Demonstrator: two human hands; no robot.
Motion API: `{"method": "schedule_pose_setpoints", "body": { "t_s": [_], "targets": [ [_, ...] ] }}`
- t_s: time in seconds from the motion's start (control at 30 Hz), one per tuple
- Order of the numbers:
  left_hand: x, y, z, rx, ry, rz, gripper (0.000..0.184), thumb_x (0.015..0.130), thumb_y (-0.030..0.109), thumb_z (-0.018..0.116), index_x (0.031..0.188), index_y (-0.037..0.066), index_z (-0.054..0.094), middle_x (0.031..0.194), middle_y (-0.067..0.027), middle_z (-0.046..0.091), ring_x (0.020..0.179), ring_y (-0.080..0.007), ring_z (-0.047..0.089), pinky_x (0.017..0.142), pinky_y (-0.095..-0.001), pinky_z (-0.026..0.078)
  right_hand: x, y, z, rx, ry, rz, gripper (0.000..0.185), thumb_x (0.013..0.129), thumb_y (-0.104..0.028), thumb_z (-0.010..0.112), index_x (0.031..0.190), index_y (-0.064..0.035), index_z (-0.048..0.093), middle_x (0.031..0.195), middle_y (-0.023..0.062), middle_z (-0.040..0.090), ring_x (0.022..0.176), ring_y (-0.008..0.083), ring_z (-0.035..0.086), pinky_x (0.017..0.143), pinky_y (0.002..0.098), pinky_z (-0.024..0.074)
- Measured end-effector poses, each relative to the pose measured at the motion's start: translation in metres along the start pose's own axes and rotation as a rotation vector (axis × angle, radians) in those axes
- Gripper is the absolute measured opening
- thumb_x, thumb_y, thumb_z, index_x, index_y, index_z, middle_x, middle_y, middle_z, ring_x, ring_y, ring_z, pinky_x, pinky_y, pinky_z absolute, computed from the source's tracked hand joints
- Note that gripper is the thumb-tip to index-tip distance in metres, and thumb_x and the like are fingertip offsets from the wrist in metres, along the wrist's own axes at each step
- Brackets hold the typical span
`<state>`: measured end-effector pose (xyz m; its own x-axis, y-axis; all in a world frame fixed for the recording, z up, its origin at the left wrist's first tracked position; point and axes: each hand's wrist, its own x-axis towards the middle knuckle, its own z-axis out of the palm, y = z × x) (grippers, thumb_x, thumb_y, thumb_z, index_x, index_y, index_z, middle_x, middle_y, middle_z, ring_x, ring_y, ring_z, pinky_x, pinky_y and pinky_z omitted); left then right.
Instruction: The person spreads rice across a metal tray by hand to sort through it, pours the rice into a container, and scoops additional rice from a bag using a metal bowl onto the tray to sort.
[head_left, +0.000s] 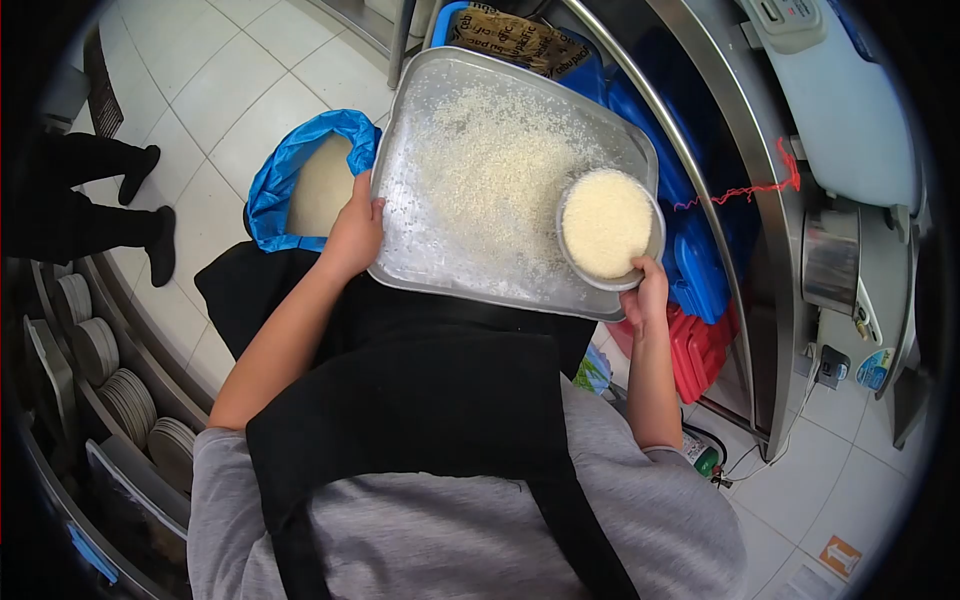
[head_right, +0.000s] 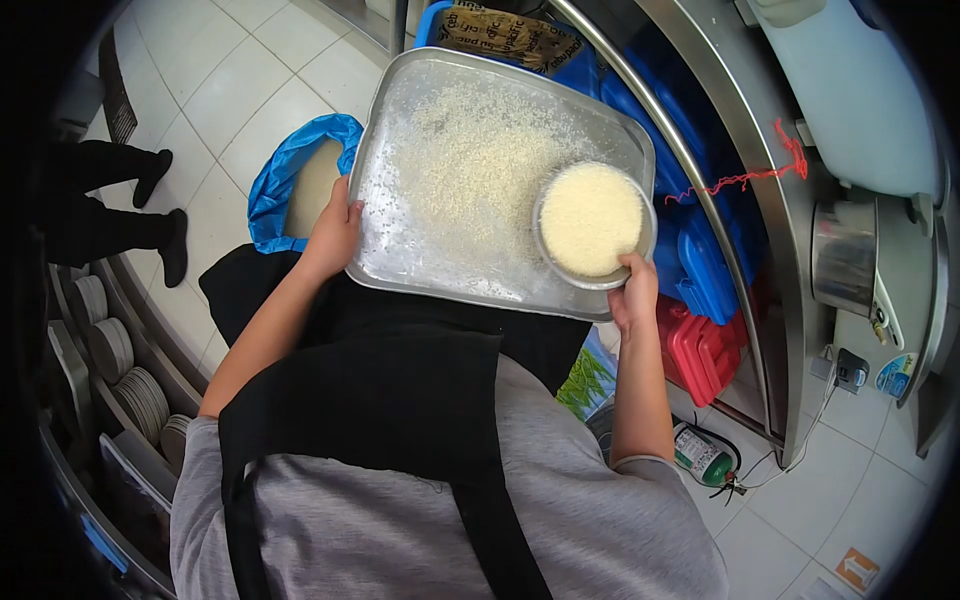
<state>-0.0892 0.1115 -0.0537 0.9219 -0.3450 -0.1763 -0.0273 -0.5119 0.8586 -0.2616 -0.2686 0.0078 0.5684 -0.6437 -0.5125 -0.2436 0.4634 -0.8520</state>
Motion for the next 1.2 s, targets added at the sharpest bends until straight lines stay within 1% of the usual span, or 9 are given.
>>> {"method": "schedule_pose_setpoints", "body": {
  "t_s": [0.17,0.3,0.4,0.5,0.97,1.07,1.13,1.17,1.2],
  "targets": [
    [-0.001,-0.002,0.002,0.007,0.025,-0.007,0.042,0.095,0.008,0.044,0.133,0.002,0.03,0.101,-0.035,0.059,0.096,-0.0501,0.057,0.084,-0.0515,0.044,0.005,0.005,0.04,0.11,-0.075,0.041,0.041,0.08,-0.004,0.052,0.119,0.0033,0.043,0.116,0.0188,0.053,0.105,0.0343,0.058,0.091,0.0463,0.0494],
    [-0.001,0.002,-0.001,-0.007,0.033,0.017,0.043,0.094,0.006,0.044,0.134,0.002,0.03,0.101,-0.0359,0.058,0.095,-0.051,0.057,0.082,-0.0526,0.044,0.002,-0.007,0.074,-0.046,-0.127,0.045,0.039,0.081,-0.005,0.051,0.117,0.0058,0.044,0.115,0.0192,0.053,0.102,0.0324,0.059,0.086,0.0433,0.0511],
    [-0.002,0.003,-0.001,-0.01,0.033,0.016,0.043,0.094,0.006,0.044,0.134,0.001,0.03,0.1,-0.0363,0.058,0.093,-0.0513,0.057,0.081,-0.0535,0.044,0.015,0.001,0.089,0.072,-0.186,0.022,0.037,0.082,-0.006,0.051,0.117,0.0061,0.044,0.113,0.0194,0.054,0.101,0.0311,0.059,0.086,0.0424,0.0515],
    [-0.001,0.002,0.0,-0.014,0.033,0.027,0.043,0.093,0.006,0.044,0.134,0.001,0.029,0.099,-0.0365,0.058,0.092,-0.0515,0.057,0.08,-0.054,0.044,0.01,-0.003,0.1,-0.013,-0.247,0.064,0.037,0.082,-0.005,0.051,0.117,0.0057,0.044,0.112,0.0194,0.055,0.101,0.0307,0.059,0.087,0.0422,0.0513],
    [-0.002,0.002,-0.001,-0.015,0.033,0.047,0.045,0.095,0.008,0.044,0.136,0.001,0.028,0.097,-0.0356,0.059,0.092,-0.051,0.058,0.082,-0.0519,0.045,0.009,-0.004,0.023,0.034,-0.104,0.024,0.038,0.082,-0.005,0.052,0.118,0.0054,0.044,0.113,0.0201,0.055,0.102,0.0322,0.06,0.089,0.0444,0.0511],
    [-0.003,0.014,-0.008,-0.017,-0.043,-0.078,0.052,0.093,0.009,0.046,0.14,0.003,0.025,0.113,-0.035,0.055,0.104,-0.0469,0.056,0.086,-0.0491,0.044,-0.009,-0.007,0.013,-0.027,-0.064,0.023,0.037,0.081,-0.005,0.053,0.116,0.005,0.044,0.113,0.0199,0.055,0.101,0.0321,0.06,0.088,0.0452,0.0513],
    [-0.004,0.031,-0.011,0.224,0.104,-0.016,0.059,0.09,0.01,0.051,0.143,0.007,0.026,0.134,-0.0304,0.042,0.121,-0.0385,0.047,0.095,-0.0482,0.04,-0.013,-0.003,0.002,-0.046,0.001,0.064,0.035,0.081,-0.005,0.055,0.113,0.0034,0.045,0.111,0.0185,0.055,0.102,0.0308,0.059,0.09,0.0445,0.0502],
    [-0.002,0.042,-0.011,0.231,0.094,-0.009,0.059,0.09,0.01,0.051,0.143,0.007,0.026,0.134,-0.0304,0.042,0.121,-0.0385,0.047,0.095,-0.0482,0.04,-0.012,0.001,-0.001,-0.035,0.01,0.065,0.035,0.081,-0.005,0.055,0.113,0.0034,0.045,0.111,0.0185,0.055,0.102,0.0308,0.059,0.09,0.0445,0.0502],
    [0.001,0.056,-0.009,0.389,0.08,0.151,0.06,0.09,0.013,0.052,0.144,0.007,0.026,0.142,-0.0248,0.035,0.128,-0.0352,0.04,0.1,-0.0473,0.036,-0.013,0.005,-0.004,0.01,0.005,0.059,0.035,0.081,-0.005,0.055,0.113,0.0027,0.045,0.11,0.0179,0.055,0.103,0.0302,0.058,0.09,0.0437,0.0499]
  ]
}}
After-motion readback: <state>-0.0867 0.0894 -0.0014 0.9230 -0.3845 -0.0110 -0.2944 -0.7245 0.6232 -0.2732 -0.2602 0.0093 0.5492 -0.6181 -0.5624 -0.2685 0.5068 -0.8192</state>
